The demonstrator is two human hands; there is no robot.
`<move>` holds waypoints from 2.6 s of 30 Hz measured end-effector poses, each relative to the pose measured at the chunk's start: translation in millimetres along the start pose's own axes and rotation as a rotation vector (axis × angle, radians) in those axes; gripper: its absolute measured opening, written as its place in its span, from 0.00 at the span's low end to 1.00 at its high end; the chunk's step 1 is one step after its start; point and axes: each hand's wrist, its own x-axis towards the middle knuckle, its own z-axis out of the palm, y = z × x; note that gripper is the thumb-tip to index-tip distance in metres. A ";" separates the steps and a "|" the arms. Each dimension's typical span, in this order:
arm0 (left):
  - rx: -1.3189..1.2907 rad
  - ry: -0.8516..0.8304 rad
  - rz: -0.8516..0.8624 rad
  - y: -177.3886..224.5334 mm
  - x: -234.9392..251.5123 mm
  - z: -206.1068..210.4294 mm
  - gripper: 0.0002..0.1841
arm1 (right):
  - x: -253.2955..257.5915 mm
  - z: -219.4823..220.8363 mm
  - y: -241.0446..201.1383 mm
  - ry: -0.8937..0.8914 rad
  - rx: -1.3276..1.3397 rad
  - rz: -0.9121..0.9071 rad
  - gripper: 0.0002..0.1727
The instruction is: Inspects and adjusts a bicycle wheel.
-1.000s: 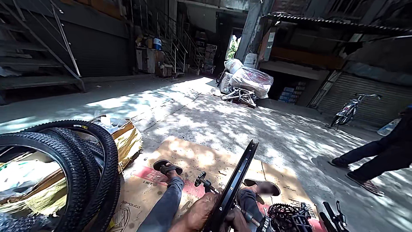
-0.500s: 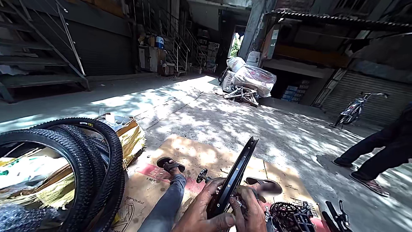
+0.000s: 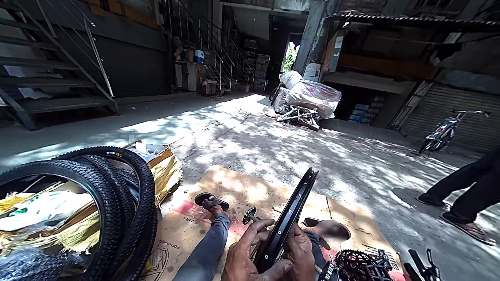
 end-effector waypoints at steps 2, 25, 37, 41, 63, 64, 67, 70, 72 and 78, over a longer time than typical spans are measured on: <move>-0.034 0.003 -0.037 5.1 -2.2 0.7 0.39 | 15.4 -8.8 -18.3 -0.139 -0.078 0.228 0.16; -0.649 -0.325 -0.237 -8.6 33.8 3.6 0.39 | 5.6 -19.9 -11.4 -0.135 -0.390 -0.322 0.09; -0.662 -0.053 -0.374 -18.5 20.0 15.2 0.21 | 24.7 -10.0 -11.6 0.030 -0.870 -0.467 0.08; -0.707 -0.084 -0.273 -23.2 15.0 15.0 0.18 | 17.1 -5.9 -6.0 0.073 -0.825 -0.567 0.11; -0.763 -0.128 -0.409 -29.9 10.7 11.9 0.21 | -10.4 -5.6 4.0 0.051 -0.933 -0.544 0.14; -0.832 -0.114 -0.440 -32.4 10.8 12.8 0.23 | -14.0 -2.9 8.8 0.107 -0.930 -0.546 0.15; -0.861 -0.102 -0.465 -34.5 12.2 14.1 0.25 | -13.5 -9.3 7.4 0.016 -0.915 -0.504 0.11; -0.737 -0.175 -0.418 -31.7 15.3 5.3 0.28 | -15.0 -29.3 -2.3 -0.256 -0.869 -0.519 0.11; -0.631 -0.203 -0.413 -23.4 24.9 0.8 0.30 | -13.8 -36.4 -3.2 -0.305 -0.900 -0.525 0.18; -0.528 -0.334 -0.547 9.6 47.3 3.0 0.28 | -19.1 -51.3 -6.5 -0.250 -0.774 -0.259 0.09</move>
